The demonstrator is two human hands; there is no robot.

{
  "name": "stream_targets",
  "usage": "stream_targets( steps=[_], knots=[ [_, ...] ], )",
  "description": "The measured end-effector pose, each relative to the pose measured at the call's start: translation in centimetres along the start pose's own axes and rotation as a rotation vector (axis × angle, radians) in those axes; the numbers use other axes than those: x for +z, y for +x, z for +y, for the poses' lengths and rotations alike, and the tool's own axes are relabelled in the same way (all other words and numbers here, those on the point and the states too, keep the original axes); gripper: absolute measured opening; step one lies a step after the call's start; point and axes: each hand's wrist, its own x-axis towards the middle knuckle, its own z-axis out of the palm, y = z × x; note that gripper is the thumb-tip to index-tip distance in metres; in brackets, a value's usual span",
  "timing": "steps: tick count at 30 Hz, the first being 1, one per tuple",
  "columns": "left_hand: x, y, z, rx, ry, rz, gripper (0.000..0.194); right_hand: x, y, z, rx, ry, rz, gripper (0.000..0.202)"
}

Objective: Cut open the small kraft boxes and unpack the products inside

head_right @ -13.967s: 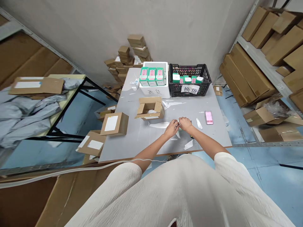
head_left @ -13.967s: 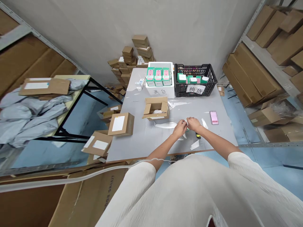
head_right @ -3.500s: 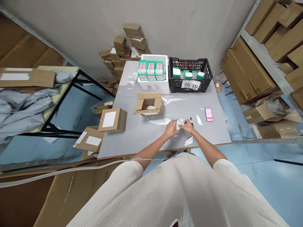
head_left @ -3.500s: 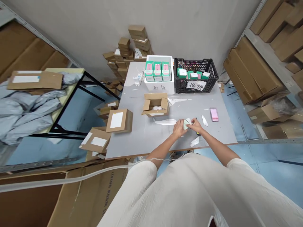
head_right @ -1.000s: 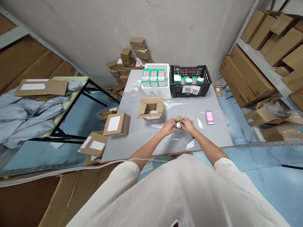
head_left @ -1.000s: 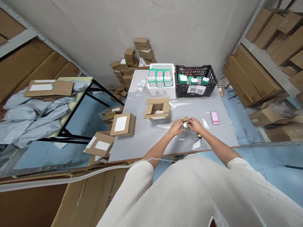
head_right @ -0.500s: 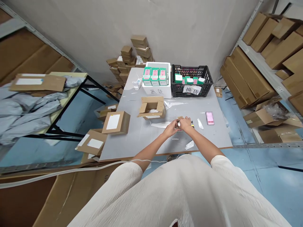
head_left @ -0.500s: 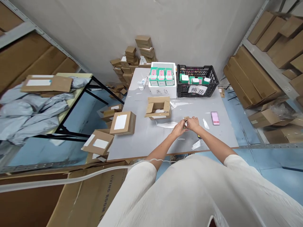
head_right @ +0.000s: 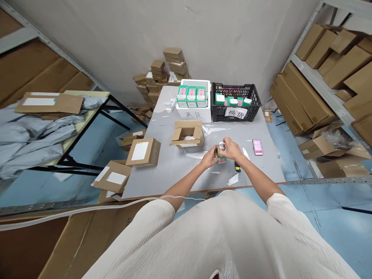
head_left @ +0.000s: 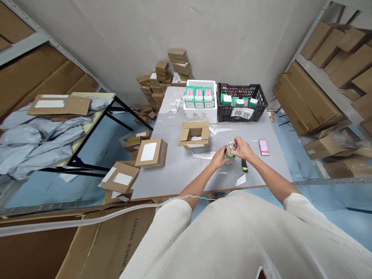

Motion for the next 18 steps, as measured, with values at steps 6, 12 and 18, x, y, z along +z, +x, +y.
stream_targets(
  steps=[6,12,18],
  knots=[
    [-0.1,0.0,0.6,0.016,0.051,0.012,0.099,-2.1,1.1,0.8,-0.079,0.208,0.28,0.035],
    [-1.5,-0.1,3.9,-0.064,0.128,0.104,0.088,-3.5,2.4,1.2,0.034,0.415,0.361,0.037],
    [-3.2,1.4,6.6,-0.08,0.027,0.209,0.071,-3.1,3.7,1.5,0.122,0.599,0.397,0.052]
  ],
)
